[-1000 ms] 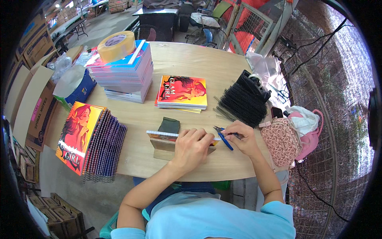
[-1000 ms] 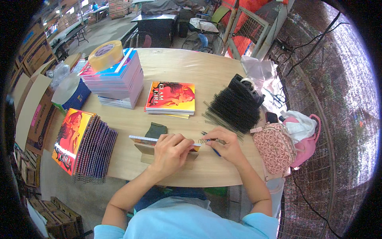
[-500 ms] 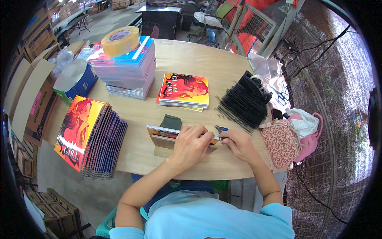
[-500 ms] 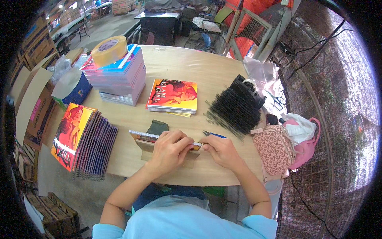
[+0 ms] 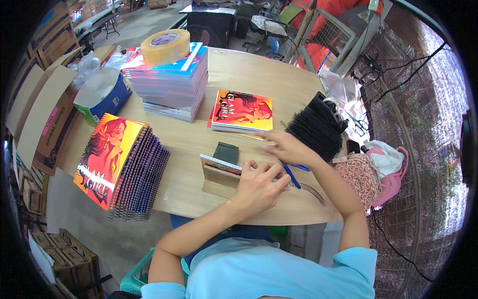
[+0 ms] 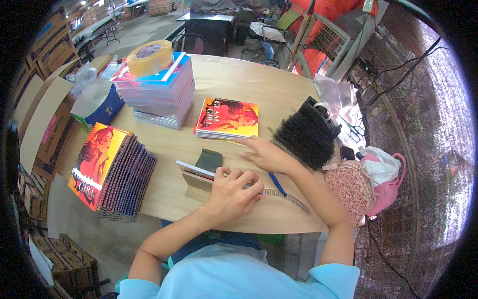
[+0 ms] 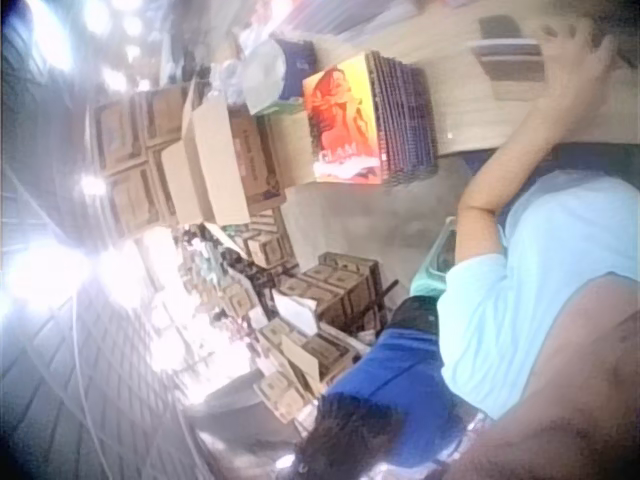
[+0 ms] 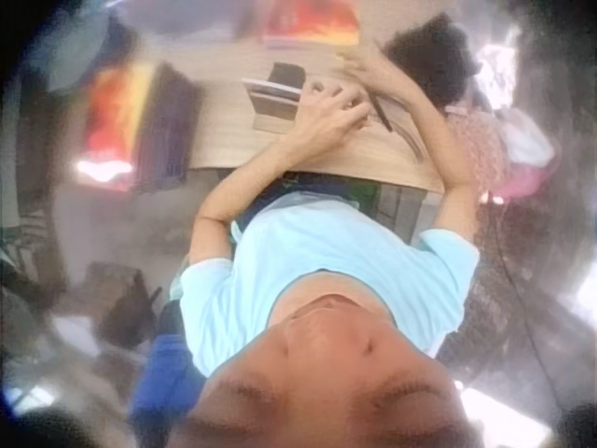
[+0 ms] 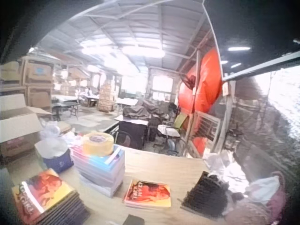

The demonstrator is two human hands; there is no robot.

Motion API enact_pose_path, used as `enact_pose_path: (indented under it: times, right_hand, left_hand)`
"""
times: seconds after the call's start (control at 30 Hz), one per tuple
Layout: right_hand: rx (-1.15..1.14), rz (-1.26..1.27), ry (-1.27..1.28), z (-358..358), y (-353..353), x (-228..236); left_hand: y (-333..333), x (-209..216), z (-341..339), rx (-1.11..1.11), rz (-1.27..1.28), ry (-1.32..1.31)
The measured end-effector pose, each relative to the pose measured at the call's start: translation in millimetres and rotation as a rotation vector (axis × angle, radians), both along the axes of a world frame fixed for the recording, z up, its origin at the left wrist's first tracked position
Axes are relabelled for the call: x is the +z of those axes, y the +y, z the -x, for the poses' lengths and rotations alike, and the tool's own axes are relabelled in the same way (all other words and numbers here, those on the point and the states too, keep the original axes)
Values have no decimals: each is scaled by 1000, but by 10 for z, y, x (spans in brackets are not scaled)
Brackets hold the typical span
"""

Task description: The person assembles spiral notebooks by inserting metal coils into the spine holes. They use a green sanding block to smooth the edges of the inserted coils and a blue pen to mark or adjust the binding. The finished notebooks are stacked on the table.

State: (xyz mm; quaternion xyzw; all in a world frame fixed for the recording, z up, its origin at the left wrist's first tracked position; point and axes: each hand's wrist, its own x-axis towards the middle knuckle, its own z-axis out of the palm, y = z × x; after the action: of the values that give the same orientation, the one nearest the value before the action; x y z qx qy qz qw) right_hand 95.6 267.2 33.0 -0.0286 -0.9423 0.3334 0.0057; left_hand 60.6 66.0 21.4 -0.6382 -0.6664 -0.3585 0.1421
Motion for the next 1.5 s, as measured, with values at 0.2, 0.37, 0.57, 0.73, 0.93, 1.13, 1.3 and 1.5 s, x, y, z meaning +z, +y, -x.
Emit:
enact_pose_path:
  times: [0.2,0.37,0.57,0.73,0.93,1.13,1.3,1.5]
  right_hand:
    - [448,-239,-116,751,-472,-436]
    - [260,-161,-76,388,-202,-197]
    - [122,792,27,-566,262,346]
    - [248,583,4,-686,147,317]
    - [190,361,18,-617,131,241]
    - [282,658,71,-515,2,244]
    - [157,-15,84,-344,-9,210]
    - [264,609,76,-291,-26,195]
  left_hand:
    - [36,-78,-85,16,-50,12]
    - [22,-45,-48,-3,-90,-45]
    - [-48,135,44,128,-164,-66]
    - [-221,44,232,93,-62,-94]
    - [-252,75,249,59,-24,-117]
    - [-253,16,287,30,-40,-215]
    - [-367,120,338,229,-73,-123]
    - [-541,-97,602,305,-209,-395]
